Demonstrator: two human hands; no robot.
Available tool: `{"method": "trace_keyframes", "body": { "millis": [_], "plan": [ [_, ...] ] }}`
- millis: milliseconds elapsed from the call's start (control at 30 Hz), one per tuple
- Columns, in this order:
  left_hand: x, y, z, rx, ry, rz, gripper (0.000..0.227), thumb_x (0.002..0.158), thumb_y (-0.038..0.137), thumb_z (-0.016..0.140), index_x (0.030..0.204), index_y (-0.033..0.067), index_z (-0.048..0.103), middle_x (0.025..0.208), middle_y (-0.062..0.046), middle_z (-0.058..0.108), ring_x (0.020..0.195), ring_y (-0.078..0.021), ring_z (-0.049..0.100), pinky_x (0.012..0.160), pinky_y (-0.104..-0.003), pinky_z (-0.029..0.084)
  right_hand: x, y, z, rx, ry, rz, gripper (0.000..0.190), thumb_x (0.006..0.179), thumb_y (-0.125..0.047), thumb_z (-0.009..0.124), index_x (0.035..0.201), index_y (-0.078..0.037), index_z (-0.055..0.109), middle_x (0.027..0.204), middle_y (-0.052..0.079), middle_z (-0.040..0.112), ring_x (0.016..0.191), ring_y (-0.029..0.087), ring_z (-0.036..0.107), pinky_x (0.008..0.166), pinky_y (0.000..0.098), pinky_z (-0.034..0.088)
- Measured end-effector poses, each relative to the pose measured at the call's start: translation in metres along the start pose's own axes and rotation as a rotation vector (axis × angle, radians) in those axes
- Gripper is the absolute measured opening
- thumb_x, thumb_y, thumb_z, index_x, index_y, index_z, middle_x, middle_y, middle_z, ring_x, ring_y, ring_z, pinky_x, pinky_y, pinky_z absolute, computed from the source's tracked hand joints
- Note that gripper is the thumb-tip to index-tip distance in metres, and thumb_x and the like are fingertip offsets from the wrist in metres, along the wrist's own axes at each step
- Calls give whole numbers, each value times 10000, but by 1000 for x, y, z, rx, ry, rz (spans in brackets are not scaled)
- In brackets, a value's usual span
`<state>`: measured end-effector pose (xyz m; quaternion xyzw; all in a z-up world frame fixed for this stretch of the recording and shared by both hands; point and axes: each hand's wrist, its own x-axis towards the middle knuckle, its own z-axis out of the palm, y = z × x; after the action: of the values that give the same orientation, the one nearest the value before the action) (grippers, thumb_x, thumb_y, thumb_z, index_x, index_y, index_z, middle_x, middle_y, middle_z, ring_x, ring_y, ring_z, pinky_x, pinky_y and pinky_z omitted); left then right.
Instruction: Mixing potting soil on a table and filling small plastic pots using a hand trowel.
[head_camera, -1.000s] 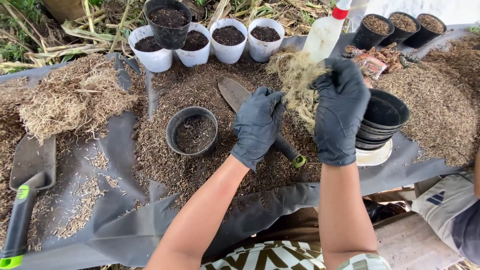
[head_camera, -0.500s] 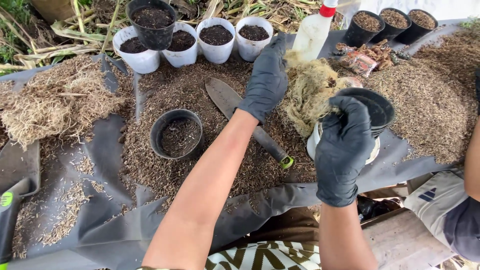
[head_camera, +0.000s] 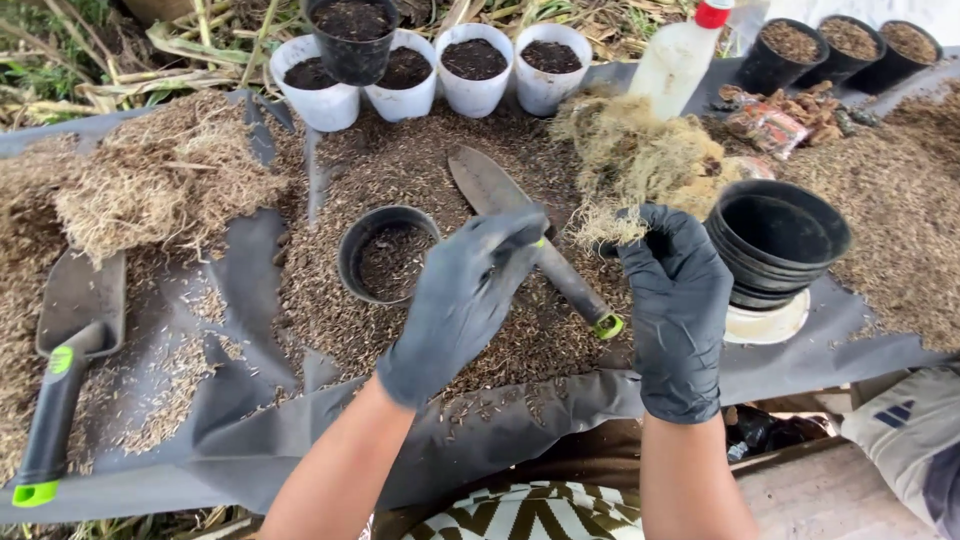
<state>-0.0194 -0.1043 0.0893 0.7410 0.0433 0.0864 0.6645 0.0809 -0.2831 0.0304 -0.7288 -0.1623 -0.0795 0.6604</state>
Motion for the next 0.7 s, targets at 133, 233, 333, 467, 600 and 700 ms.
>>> {"method": "trace_keyframes", "body": {
  "millis": [133,233,333,467,600,700],
  "plan": [
    [-45,-43,-30,394,720,597,374,797,168,881,1145,103,761,981,-77,760,913,-241,723,783,-313,610,2,3,8,100,13,108,325,909,40,771,1204,-63,684,1027,70,725,992,94,658,987,319,586],
    [-59,-75,-55,430,912,607,704,686,213,987,1265,41,626,1141,-152,642,1060,-299,609,901,-377,529,2,-4,23,78,-31,102,316,903,27,787,1185,-82,697,1012,37,725,969,68,648,986,313,589],
    [-58,-92,-65,258,842,496,1083,591,209,1033,1460,-6,423,1403,-231,461,1309,-344,443,1124,-446,378,-1,-14,50,105,-110,102,310,882,32,793,1156,-84,708,990,38,729,947,67,653,968,309,593],
    [-28,-122,-62,-300,477,571,1211,676,60,970,1611,98,202,1316,-138,488,1315,-329,499,1205,-614,370,-8,-28,92,205,-246,106,282,826,57,806,1074,-60,741,927,86,728,912,108,678,913,324,599],
    [-15,-117,-74,-450,395,625,1215,663,-25,967,1620,131,235,1332,-146,496,1292,-343,524,1169,-658,443,-4,-58,111,112,-393,-38,258,830,62,796,1050,-67,761,950,125,728,949,185,713,946,384,572],
    [-13,-112,-74,-346,424,625,1158,667,22,959,1590,119,267,1346,-152,508,1305,-344,534,1175,-628,451,0,-61,119,39,-426,-170,191,867,23,824,1022,-82,788,923,133,752,923,200,724,867,366,588]
  ]
}}
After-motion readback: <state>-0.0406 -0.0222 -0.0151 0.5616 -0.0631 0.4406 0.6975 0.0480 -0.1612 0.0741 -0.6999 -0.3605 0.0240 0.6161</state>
